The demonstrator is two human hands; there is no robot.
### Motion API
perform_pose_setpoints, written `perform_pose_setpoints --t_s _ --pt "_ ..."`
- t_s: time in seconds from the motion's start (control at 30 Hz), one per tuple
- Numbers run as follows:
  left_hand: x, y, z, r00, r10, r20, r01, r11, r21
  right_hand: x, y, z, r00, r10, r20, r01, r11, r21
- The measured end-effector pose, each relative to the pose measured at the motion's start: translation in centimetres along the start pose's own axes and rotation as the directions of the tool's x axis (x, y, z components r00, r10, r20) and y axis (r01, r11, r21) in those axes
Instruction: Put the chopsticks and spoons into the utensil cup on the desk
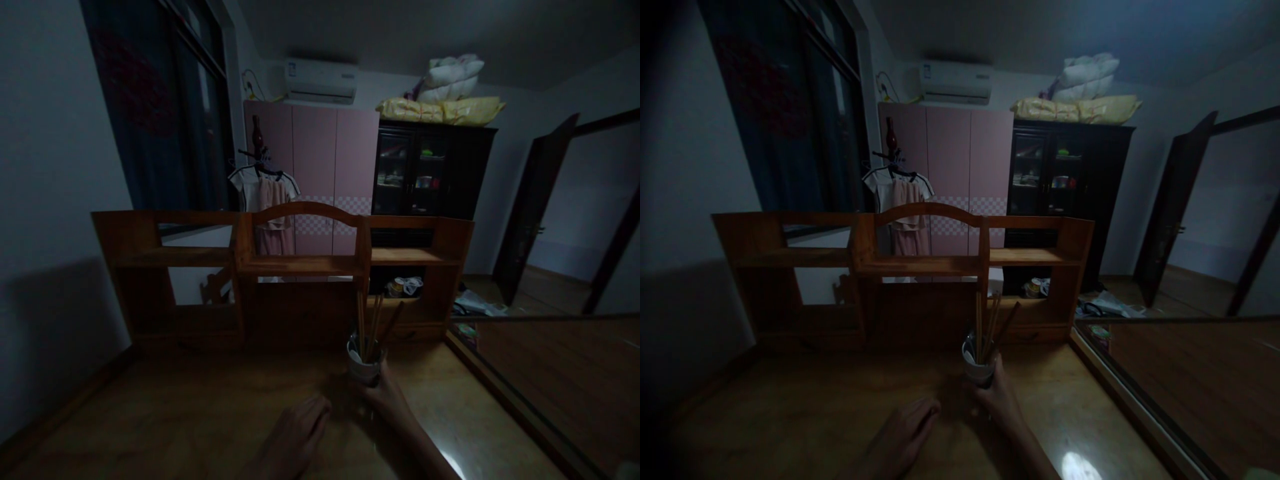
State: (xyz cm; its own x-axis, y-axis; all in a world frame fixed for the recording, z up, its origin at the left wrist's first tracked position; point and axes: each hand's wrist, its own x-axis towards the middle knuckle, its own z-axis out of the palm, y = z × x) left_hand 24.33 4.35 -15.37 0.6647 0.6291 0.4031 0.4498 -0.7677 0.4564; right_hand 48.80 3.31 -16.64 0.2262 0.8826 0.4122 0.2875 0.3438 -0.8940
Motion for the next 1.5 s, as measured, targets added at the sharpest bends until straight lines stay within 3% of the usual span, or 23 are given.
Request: perform_pose_setpoints --t_s 0.2,0.67,0.8,0.93,1.17,1.27,1.37,1.5 --pt "-0.1 -0.1 0.1 1.000 -0.005 0.021 0.006 0.999 -0.048 0.1 -0.4 0.2 0.997 -0.058 -0.044 0.056 0.997 -0.043" --pt "-0.1 0.0 -0.2 0.999 0.032 -0.009 -0.032 0.998 -0.056 -0.1 0.2 0.2 0.999 0.020 -0.026 -0.020 1.000 0.007" --pt "0.0 0.1 -0.2 0.999 0.037 -0.007 -0.038 0.995 -0.087 -0.2 0.0 0.4 0.997 0.018 -0.074 -0.023 0.997 -0.068" --pt "-0.1 0.1 -0.3 1.000 0.024 0.007 -0.023 0.994 -0.109 -0.3 -0.3 0.6 0.996 -0.010 -0.087 0.001 0.994 -0.108" --pt "0.0 0.5 -0.7 0.999 -0.036 0.003 0.036 0.984 -0.173 -0.2 -0.2 0.0 0.998 0.052 -0.040 -0.055 0.995 -0.086" --pt "0.2 0.9 -1.0 0.989 -0.148 -0.020 0.135 0.942 -0.306 -0.2 0.1 0.2 0.997 0.077 0.006 -0.076 0.997 -0.034" --pt "0.4 0.8 -1.3 0.962 -0.272 -0.035 0.221 0.842 -0.491 -0.4 0.0 0.7 0.994 0.096 0.057 -0.097 0.995 0.017" --pt "0.9 -0.4 -1.2 0.935 -0.350 -0.050 0.215 0.674 -0.707 -1.1 -1.5 1.4 0.985 0.114 0.127 -0.120 0.992 0.038"
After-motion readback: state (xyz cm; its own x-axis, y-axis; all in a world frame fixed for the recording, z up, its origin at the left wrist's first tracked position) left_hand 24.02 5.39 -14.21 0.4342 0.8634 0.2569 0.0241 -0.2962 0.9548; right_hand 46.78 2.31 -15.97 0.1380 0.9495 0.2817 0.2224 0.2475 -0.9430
